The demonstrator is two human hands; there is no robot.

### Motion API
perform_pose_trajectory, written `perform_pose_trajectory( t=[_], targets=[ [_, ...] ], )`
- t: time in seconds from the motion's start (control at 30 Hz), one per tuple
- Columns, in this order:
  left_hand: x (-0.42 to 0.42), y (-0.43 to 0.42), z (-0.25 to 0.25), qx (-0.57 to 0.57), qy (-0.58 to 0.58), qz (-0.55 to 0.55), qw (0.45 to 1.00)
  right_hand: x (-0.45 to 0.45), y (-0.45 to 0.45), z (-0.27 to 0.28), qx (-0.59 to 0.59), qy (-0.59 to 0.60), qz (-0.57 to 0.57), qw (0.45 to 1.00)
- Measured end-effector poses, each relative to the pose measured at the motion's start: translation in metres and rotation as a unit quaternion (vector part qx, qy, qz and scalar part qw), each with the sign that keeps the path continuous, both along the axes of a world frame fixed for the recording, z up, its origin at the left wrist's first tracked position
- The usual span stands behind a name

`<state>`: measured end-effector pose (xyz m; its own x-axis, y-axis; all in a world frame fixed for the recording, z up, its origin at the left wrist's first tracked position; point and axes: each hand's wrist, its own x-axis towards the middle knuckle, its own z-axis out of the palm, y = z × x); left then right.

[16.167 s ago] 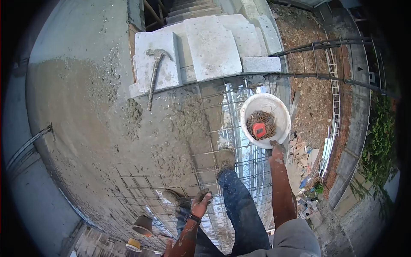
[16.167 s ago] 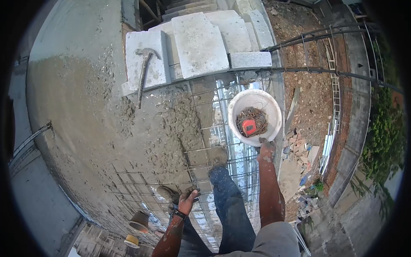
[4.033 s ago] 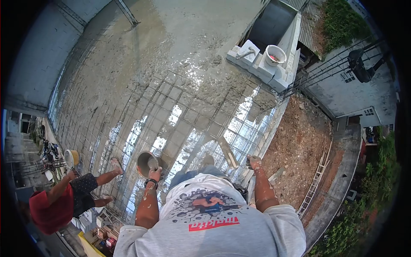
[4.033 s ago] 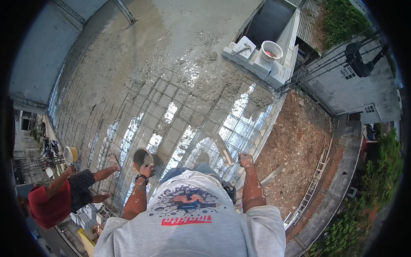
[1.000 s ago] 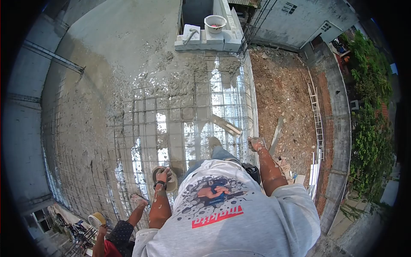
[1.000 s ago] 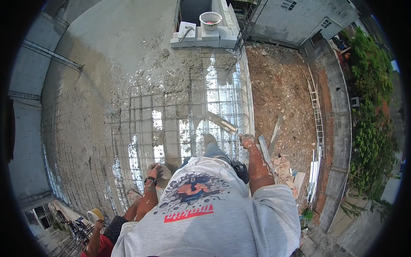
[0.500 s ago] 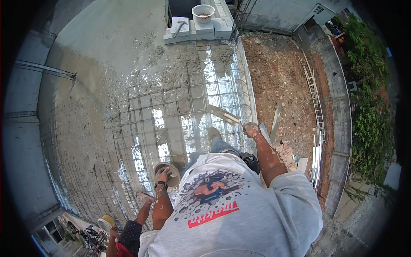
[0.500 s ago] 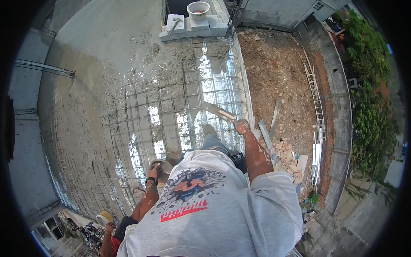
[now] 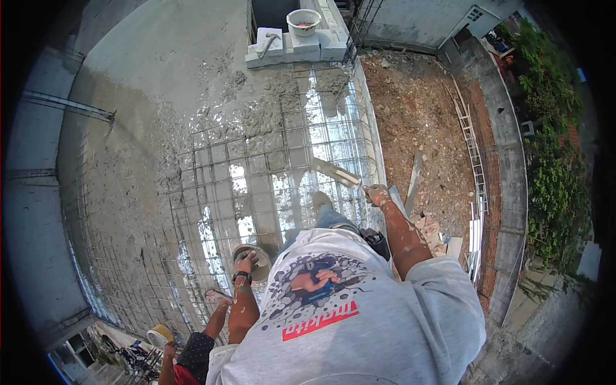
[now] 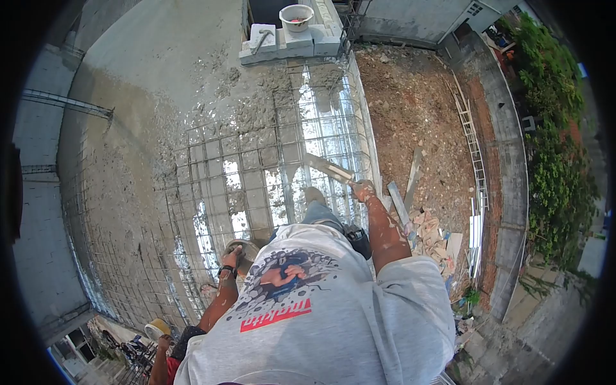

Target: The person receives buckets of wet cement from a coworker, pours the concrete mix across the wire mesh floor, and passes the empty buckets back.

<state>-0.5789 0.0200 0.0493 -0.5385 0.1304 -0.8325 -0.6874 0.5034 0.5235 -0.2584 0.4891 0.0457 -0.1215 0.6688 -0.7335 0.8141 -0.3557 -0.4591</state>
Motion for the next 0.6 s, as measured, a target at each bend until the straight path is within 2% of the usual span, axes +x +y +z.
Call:
perform_pose_trajectory(
  t=[0.13, 0.27, 0.47, 0.6],
  targets=[
    [-0.003, 0.001, -0.003, -0.009, -0.018, -0.039, 0.999, 0.004, -0.003, 0.012, 0.021, -0.002, 0.017, 1.0],
    [-0.003, 0.007, 0.0, 0.003, -0.013, -0.039, 0.999, 0.007, -0.012, 0.025, 0.003, 0.023, -0.02, 1.0],
    [-0.01, -0.005, -0.03, 0.048, -0.028, -0.041, 0.998, 0.017, -0.028, 0.022, 0.002, 0.023, -0.045, 0.999],
    [-0.006, 0.003, -0.015, 0.027, -0.03, -0.046, 0.998, 0.027, -0.035, 0.002, 0.0, 0.038, -0.065, 0.997]
  ],
)
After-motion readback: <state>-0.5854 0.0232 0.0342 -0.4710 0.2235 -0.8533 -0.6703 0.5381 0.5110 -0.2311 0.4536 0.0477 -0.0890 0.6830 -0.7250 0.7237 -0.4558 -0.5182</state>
